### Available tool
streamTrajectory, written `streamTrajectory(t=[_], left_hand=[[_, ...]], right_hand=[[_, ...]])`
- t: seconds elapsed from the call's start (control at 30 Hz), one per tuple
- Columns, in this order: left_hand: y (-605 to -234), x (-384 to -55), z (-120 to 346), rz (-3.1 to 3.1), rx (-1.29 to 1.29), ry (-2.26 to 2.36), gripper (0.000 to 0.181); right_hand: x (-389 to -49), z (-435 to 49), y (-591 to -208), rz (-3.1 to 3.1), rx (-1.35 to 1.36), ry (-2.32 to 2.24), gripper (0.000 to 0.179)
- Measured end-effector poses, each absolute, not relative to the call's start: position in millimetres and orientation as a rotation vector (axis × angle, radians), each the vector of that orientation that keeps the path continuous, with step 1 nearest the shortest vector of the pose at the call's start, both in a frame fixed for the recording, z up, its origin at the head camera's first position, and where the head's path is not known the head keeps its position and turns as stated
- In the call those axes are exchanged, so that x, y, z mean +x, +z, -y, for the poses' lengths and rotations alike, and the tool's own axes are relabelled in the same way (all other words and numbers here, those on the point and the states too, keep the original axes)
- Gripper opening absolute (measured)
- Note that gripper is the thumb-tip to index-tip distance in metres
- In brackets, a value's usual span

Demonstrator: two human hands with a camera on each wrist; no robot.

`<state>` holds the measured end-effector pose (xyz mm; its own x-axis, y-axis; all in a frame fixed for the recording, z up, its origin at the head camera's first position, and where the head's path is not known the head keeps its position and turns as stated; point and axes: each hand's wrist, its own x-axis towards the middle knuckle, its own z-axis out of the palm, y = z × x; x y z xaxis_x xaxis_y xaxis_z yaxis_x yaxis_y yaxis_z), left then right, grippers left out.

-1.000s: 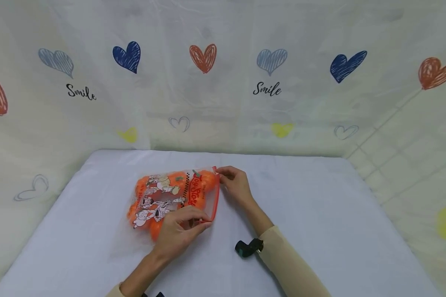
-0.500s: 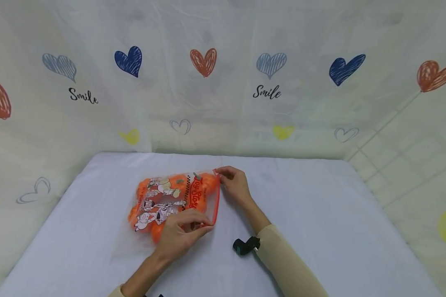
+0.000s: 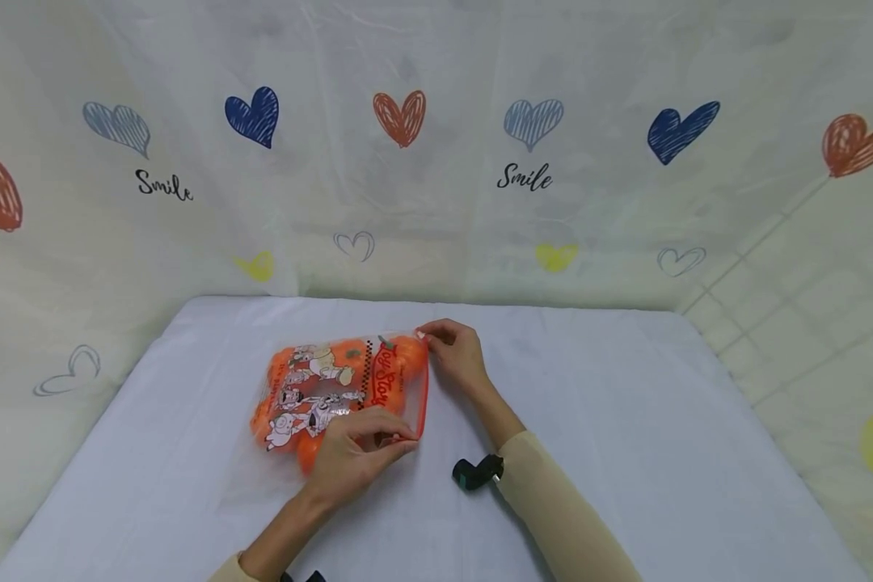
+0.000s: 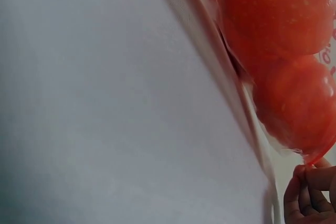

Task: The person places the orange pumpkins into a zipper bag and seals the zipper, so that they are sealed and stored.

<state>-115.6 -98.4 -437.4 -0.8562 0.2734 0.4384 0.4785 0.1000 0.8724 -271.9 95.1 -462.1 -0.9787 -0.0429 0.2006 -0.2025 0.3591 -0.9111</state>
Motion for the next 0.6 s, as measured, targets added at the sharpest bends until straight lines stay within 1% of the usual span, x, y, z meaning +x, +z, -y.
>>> streamTrajectory(t=[0.3, 0.6], left_hand=[[-438.3, -117.6, 99.8, 2.2, -0.769, -1.881, 0.011], [-442.1, -125.0, 100.2, 2.246, -0.694, -1.857, 0.015]], right_hand=[[-274.1, -95.4, -462.7, 2.506, 0.215, 1.667, 0.015], [-273.0, -105.3, -461.4, 2.512, 0.156, 1.704, 0.018]])
